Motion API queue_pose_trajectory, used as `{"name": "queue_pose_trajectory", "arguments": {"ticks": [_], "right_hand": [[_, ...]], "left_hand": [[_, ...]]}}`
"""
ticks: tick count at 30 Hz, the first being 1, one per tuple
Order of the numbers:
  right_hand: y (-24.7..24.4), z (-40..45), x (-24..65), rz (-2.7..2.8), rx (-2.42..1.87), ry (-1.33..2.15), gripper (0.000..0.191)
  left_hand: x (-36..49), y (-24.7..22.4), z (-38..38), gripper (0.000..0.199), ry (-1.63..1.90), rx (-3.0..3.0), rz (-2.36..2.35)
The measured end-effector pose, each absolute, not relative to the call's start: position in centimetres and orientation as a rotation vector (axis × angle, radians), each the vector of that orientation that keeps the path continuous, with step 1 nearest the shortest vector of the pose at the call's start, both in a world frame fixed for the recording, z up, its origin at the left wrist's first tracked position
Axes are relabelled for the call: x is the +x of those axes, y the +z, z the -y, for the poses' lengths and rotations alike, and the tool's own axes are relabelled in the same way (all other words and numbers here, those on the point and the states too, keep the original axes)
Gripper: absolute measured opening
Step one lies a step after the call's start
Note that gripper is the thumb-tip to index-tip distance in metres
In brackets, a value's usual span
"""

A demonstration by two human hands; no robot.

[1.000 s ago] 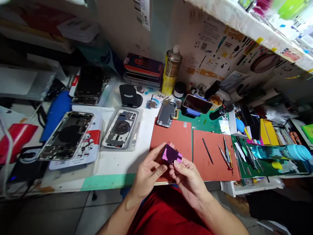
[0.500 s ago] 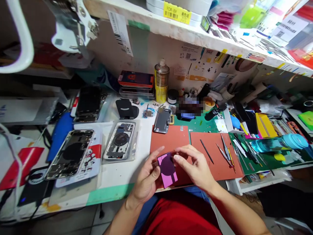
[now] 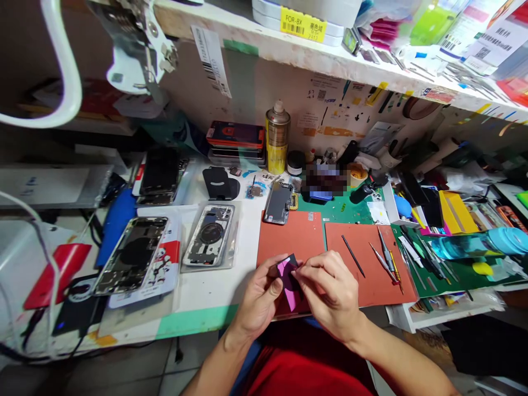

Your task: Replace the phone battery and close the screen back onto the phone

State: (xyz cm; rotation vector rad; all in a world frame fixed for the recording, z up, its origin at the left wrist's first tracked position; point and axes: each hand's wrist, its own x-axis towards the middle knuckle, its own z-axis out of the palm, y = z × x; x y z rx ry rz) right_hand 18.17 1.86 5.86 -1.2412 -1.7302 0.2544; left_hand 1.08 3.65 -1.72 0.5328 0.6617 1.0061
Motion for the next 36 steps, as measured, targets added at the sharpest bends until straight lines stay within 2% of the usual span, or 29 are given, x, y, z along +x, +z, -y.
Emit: {"name": "queue_pose_trajectory", "arguments": {"ticks": [5,7,15,24,31,36], "right_hand": [[6.4,-0.7,18.5,1.903,-1.04,0.236,0.041],[6.5,-0.3,18.8,1.917,-0.984,0.247,0.045],[5.3,1.4,19.5,1.917,-0.865,0.296,0.047],[4.6,2.7,19.0,1.947,-0.878,0.237,0.051],[3.7,4.0,18.1,1.9,-0.838,0.131,0.043],[5.8,5.5,18.3,1.876,-0.946,0.345,0.041]], "left_hand": [[1.0,-1.7,-3.7,0.053,0.971,0.489,-0.625],[0.9,-1.7,-3.9,0.055,0.967,0.474,-0.616],[0.9,-1.7,-4.3,0.058,1.01,0.444,-0.649],[1.4,-0.9,-4.3,0.052,1.069,0.463,-0.7],[1.7,-0.6,-4.7,0.055,1.086,0.449,-0.739],[1.9,-0.9,-5.5,0.053,1.149,0.458,-0.778]]}}
